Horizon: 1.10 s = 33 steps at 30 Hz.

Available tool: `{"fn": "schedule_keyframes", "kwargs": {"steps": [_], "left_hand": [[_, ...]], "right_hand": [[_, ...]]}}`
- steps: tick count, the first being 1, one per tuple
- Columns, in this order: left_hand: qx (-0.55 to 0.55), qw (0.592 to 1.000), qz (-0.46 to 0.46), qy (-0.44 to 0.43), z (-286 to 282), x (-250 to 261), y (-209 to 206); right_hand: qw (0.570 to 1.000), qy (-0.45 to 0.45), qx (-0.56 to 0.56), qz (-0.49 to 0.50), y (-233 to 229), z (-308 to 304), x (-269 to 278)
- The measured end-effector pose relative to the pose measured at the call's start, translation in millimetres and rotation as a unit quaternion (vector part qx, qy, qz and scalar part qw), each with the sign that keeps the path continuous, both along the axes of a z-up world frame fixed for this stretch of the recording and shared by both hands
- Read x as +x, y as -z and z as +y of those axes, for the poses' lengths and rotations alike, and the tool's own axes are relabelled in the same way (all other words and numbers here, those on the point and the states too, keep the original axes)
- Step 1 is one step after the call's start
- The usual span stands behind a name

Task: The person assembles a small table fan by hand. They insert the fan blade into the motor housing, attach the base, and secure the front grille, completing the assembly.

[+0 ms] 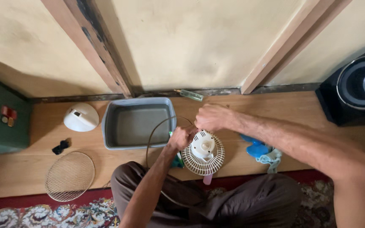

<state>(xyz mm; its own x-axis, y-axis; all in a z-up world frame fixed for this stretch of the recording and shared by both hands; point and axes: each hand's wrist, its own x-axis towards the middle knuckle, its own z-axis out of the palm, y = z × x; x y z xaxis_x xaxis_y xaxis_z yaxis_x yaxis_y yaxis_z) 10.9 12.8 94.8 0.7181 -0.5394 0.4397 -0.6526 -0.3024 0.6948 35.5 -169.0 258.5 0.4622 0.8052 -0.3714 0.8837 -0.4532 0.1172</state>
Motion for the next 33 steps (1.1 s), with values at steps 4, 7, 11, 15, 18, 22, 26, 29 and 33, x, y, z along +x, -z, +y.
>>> {"fn": "schedule_keyframes", "kwargs": {"steps": [4,7,11,15,18,22,26,29,33], "left_hand": [[-0.011,0.999,0.032,0.041,5,3,-11],[0.021,0.997,0.057,0.043,7,7,-4],[0.034,0.998,0.054,0.019,5,8,12],[-0.002,0.999,0.040,0.007,4,4,10],[-0.029,0.998,0.061,0.016,9,4,1],[0.018,0.996,0.087,-0.010,9,2,3],[0.032,0.993,0.109,-0.007,5,-2,4],[0.135,0.959,0.251,0.001,3,-10,8],[0.157,0.966,0.205,-0.021,1,-28,23]], "right_hand": [[0.974,0.200,0.090,0.060,-16,13,-14],[0.934,0.337,0.091,0.071,-14,26,-18],[0.902,0.412,0.091,0.085,-10,33,-9],[0.931,0.354,0.073,0.052,-23,38,-13],[0.971,0.219,0.091,0.036,-32,29,-15],[0.996,-0.069,0.034,-0.037,-26,17,1],[0.998,-0.040,0.025,-0.029,-20,4,6],[0.997,0.074,-0.008,0.024,-21,3,2],[0.986,0.150,0.072,0.031,-34,-5,-4]]}}
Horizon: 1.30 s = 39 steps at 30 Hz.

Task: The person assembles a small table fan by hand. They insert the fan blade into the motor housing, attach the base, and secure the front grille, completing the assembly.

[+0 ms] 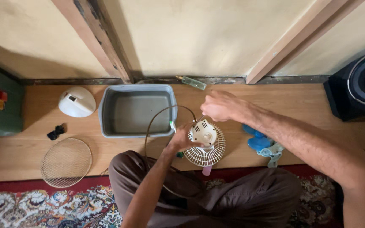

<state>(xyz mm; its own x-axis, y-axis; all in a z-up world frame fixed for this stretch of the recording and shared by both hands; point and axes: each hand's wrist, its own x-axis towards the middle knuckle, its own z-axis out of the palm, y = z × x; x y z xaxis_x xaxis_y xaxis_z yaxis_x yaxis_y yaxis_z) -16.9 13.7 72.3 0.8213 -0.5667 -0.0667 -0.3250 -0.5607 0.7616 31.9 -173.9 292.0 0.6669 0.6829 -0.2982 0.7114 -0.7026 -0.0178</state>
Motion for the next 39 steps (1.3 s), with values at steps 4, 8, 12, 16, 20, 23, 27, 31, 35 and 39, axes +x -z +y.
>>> {"fn": "schedule_keyframes", "kwargs": {"steps": [4,8,12,16,20,23,27,31,35,39], "left_hand": [[0.023,0.997,0.064,-0.030,-5,-10,14],[-0.001,0.998,0.032,-0.063,-8,-20,19],[-0.042,0.994,-0.021,-0.103,-16,-28,18],[-0.044,0.994,-0.051,-0.085,-12,-27,9],[0.047,0.997,0.025,-0.061,-13,-18,-4],[0.042,0.998,0.015,-0.053,-12,-16,-5],[-0.032,0.997,-0.034,-0.068,-10,-21,3],[0.024,0.998,0.022,-0.058,-13,-15,11],[0.050,0.997,0.023,-0.049,-14,-14,14],[0.015,0.998,-0.022,-0.055,-12,-19,15]], "right_hand": [[0.987,0.153,0.018,0.038,5,10,-5],[0.969,0.243,0.037,0.038,18,22,-9],[0.972,0.224,0.072,0.002,16,30,-13],[0.981,0.189,0.023,0.048,0,42,-10],[0.999,-0.043,0.018,-0.027,5,29,1],[0.973,-0.196,0.058,-0.109,22,11,11],[0.969,-0.204,0.066,-0.124,34,-1,13],[0.999,-0.022,-0.019,-0.028,36,4,13],[0.988,0.122,0.035,-0.089,50,3,3],[0.971,0.180,0.058,-0.143,58,1,4]]}}
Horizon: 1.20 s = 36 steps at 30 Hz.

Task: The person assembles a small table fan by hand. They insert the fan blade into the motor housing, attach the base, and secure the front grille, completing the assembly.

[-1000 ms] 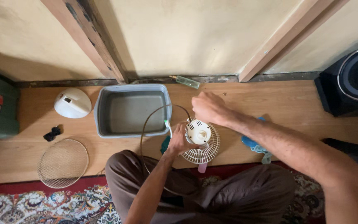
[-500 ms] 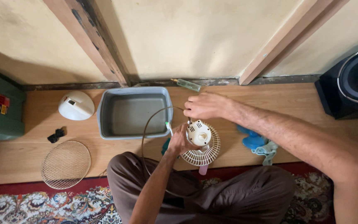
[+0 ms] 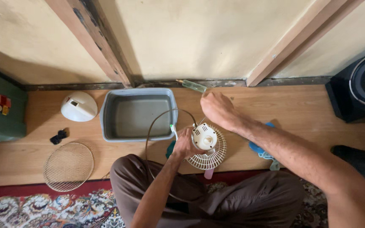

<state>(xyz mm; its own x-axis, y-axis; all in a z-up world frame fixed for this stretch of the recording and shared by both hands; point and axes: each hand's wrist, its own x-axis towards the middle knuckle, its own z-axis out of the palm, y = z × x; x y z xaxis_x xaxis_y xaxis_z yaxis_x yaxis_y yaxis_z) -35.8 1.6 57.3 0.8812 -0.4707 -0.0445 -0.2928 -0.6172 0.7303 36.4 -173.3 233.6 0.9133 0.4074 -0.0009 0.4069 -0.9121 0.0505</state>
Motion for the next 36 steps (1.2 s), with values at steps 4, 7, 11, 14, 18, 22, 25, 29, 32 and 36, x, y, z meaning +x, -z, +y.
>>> {"fn": "schedule_keyframes", "kwargs": {"steps": [4,7,11,14,18,22,25,29,32,36], "left_hand": [[-0.045,0.997,-0.068,-0.007,4,-5,-4],[-0.117,0.988,-0.080,-0.056,1,-4,7],[-0.175,0.972,-0.123,-0.092,0,11,27],[-0.157,0.978,-0.119,-0.065,5,18,35],[-0.170,0.976,-0.132,-0.032,10,23,34],[-0.169,0.979,-0.116,-0.004,16,27,15],[-0.088,0.996,-0.026,-0.002,22,24,-11],[-0.101,0.993,-0.053,0.026,21,14,-29],[-0.153,0.981,-0.116,-0.023,15,6,-6],[-0.085,0.987,-0.054,-0.126,4,14,37]], "right_hand": [[0.997,-0.030,0.010,0.070,-24,11,-11],[0.987,-0.063,-0.025,0.143,-46,15,-16],[0.960,-0.271,-0.035,0.055,-47,13,-15],[0.937,-0.345,-0.051,0.036,-37,7,-7],[0.947,-0.315,-0.033,0.049,-20,5,4],[0.955,-0.279,-0.036,0.088,-13,17,-1],[0.974,-0.188,-0.003,0.129,-15,35,-8],[0.989,-0.110,0.077,0.061,-9,59,-19],[0.988,-0.048,0.118,0.083,-14,70,-22],[0.983,-0.041,0.116,0.139,-33,71,-25]]}}
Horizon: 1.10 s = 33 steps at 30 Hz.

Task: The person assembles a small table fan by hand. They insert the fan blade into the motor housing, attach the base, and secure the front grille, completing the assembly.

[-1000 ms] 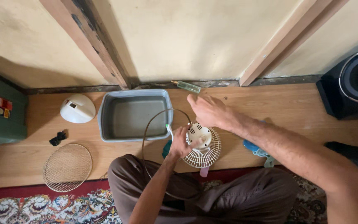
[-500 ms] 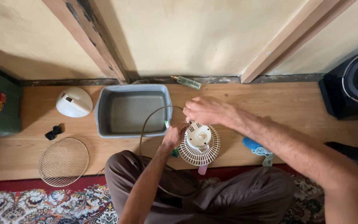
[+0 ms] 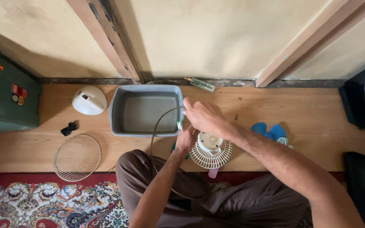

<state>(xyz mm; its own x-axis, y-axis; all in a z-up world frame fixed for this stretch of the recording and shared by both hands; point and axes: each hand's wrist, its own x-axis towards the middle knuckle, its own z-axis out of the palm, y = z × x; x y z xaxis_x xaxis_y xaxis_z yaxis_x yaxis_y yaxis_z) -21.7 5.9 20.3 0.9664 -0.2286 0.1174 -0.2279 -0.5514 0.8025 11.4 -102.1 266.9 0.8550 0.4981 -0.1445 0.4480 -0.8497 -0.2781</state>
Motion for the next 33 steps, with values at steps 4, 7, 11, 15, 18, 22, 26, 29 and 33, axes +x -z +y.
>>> {"fn": "schedule_keyframes", "kwargs": {"steps": [4,7,11,15,18,22,26,29,33], "left_hand": [[0.027,0.995,-0.074,0.058,1,13,7],[0.047,0.992,-0.035,0.108,4,20,-13],[0.033,0.986,-0.056,0.155,7,25,-26],[0.011,0.981,-0.041,0.190,12,31,-30],[0.007,0.979,0.017,0.204,12,29,-42],[0.020,0.976,-0.063,0.210,14,30,-75],[-0.055,0.982,-0.127,0.126,0,29,-106],[-0.093,0.987,-0.105,0.079,-9,36,-92],[-0.105,0.989,-0.069,0.079,2,26,-86]], "right_hand": [[0.995,-0.019,-0.031,0.091,-12,-31,3],[0.982,-0.156,0.007,-0.109,-3,-61,12],[0.913,-0.296,-0.021,-0.280,14,-88,28],[0.916,-0.290,-0.041,-0.273,31,-95,37],[0.942,-0.231,-0.051,-0.237,35,-83,29],[0.945,-0.161,-0.035,-0.282,23,-76,15],[0.952,-0.103,-0.081,-0.276,16,-60,8],[0.953,-0.063,-0.079,-0.286,17,-39,-2],[0.970,-0.040,-0.095,-0.219,17,-30,-6]]}}
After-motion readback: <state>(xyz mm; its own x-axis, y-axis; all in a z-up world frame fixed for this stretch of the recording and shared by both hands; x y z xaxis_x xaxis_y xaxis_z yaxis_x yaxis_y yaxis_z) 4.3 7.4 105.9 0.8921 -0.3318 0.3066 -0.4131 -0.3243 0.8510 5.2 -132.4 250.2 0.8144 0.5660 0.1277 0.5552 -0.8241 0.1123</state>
